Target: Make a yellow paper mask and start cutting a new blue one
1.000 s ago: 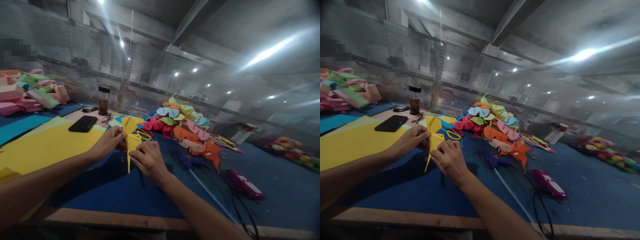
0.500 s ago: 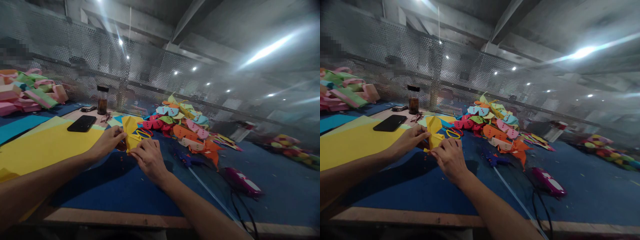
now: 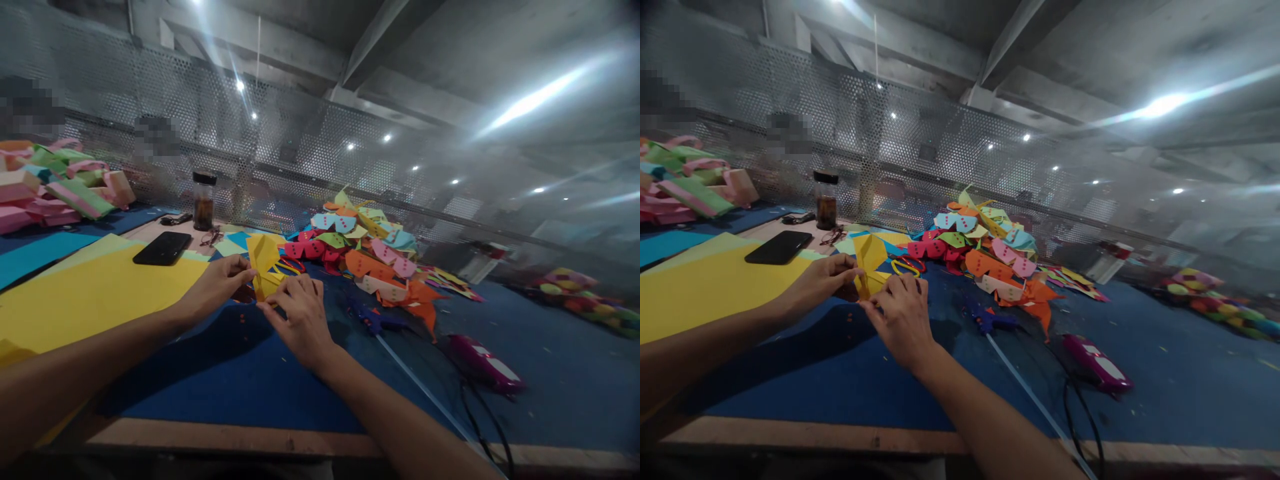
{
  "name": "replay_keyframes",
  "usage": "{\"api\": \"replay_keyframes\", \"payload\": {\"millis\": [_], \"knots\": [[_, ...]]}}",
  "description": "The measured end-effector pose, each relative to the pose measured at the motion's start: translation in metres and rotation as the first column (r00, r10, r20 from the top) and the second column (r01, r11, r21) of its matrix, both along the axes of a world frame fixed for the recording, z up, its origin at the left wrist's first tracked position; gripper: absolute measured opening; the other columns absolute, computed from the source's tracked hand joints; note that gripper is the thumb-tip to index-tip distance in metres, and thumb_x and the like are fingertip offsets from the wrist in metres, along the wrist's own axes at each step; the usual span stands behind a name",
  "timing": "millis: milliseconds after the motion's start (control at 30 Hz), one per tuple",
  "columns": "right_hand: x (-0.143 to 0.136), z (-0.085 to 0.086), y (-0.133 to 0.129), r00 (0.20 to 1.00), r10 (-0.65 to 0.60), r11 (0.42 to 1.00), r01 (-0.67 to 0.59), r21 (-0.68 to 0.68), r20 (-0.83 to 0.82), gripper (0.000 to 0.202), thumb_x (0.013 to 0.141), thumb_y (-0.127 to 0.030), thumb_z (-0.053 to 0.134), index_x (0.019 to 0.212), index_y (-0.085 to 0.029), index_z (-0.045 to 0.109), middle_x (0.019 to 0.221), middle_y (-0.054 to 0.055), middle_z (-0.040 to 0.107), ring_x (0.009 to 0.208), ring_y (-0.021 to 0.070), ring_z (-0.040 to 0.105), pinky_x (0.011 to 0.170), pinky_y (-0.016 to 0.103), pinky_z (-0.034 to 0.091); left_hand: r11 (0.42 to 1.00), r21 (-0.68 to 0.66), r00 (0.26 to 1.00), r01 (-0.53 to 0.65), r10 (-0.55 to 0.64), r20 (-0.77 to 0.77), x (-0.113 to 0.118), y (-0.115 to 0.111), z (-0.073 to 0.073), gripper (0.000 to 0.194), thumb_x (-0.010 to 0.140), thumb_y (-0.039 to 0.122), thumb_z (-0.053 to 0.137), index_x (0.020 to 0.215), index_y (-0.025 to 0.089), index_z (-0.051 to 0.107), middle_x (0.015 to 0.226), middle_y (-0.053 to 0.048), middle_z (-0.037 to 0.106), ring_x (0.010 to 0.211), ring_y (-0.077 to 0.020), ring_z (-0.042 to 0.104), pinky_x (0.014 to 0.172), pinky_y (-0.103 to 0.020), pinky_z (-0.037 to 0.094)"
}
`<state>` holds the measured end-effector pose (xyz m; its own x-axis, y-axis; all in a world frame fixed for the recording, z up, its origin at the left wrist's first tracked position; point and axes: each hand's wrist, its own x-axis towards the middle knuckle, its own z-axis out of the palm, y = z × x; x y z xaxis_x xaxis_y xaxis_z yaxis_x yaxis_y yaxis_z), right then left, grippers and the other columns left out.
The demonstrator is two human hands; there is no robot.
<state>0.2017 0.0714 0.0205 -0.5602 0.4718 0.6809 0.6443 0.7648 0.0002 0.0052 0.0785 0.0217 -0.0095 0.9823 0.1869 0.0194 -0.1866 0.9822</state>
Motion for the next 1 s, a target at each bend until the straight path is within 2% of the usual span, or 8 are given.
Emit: {"api": "replay_keyframes", "payload": {"millis": [200,333,467,633,833,1000], "knots": [[0.001,0.000,0.000,0.996,0.084,0.996,-0.084,-0.006,0.008,0.009,0.093,-0.031,0.066,0.091,-0.024,0.071,0.090,0.003,0.066,0.097,0.0212,0.051,0.087,0.038,0.032,0.999,-0.017,1.000,-0.028,0.028,0.009,0.002,-0.005,0.009,0.028,0.072,0.038,0.076,0.080,0.018,0.057,0.070,0.001,0.069,0.058,-0.0171,0.070,0.055,-0.028,0.055],[0.002,0.000,0.001,0.994,0.107,0.994,-0.107,-0.018,0.024,0.008,0.094,-0.029,0.065,0.093,-0.024,0.071,0.092,0.004,0.067,0.099,0.0221,0.051,0.086,0.038,0.032,0.997,-0.059,0.998,-0.059,0.058,-0.010,0.003,-0.006,0.012,0.026,0.072,0.036,0.075,0.078,0.019,0.056,0.068,0.001,0.069,0.056,-0.0187,0.070,0.056,-0.031,0.056],[0.001,-0.001,0.001,0.990,0.140,0.989,-0.138,-0.045,0.035,0.010,0.094,-0.031,0.065,0.092,-0.023,0.071,0.093,0.004,0.067,0.098,0.0222,0.052,0.085,0.037,0.033,0.997,-0.066,0.999,-0.035,0.032,-0.037,-0.001,-0.001,0.004,0.025,0.071,0.036,0.075,0.075,0.019,0.057,0.063,0.001,0.068,0.057,-0.0184,0.069,0.056,-0.029,0.055],[0.000,-0.002,0.000,0.989,0.147,0.979,-0.143,-0.143,0.013,0.020,0.094,-0.037,0.064,0.083,-0.021,0.070,0.089,0.004,0.066,0.095,0.0214,0.052,0.081,0.036,0.034,0.994,-0.101,0.998,0.046,-0.051,-0.048,-0.005,0.001,-0.003,0.026,0.067,0.036,0.077,0.075,0.018,0.061,0.066,0.000,0.069,0.059,-0.0153,0.066,0.054,-0.024,0.050],[-0.002,-0.003,0.002,0.986,0.157,0.949,-0.167,-0.268,-0.057,0.011,0.088,-0.028,0.072,0.083,-0.019,0.068,0.087,0.002,0.065,0.091,0.0192,0.054,0.083,0.034,0.036,0.985,-0.164,0.997,0.055,-0.063,-0.046,-0.003,0.001,-0.007,0.029,0.063,0.036,0.081,0.072,0.018,0.060,0.062,0.001,0.067,0.054,-0.0151,0.064,0.054,-0.025,0.051],[-0.003,-0.005,0.004,0.988,0.151,0.918,-0.139,-0.371,0.004,0.012,0.086,-0.025,0.074,0.078,-0.019,0.069,0.085,0.001,0.065,0.088,0.0181,0.053,0.079,0.033,0.034,0.984,-0.158,0.993,0.085,-0.097,-0.071,-0.002,0.006,-0.015,0.031,0.061,0.038,0.081,0.074,0.019,0.059,0.062,0.001,0.068,0.052,-0.0174,0.066,0.056,-0.030,0.053]]}}
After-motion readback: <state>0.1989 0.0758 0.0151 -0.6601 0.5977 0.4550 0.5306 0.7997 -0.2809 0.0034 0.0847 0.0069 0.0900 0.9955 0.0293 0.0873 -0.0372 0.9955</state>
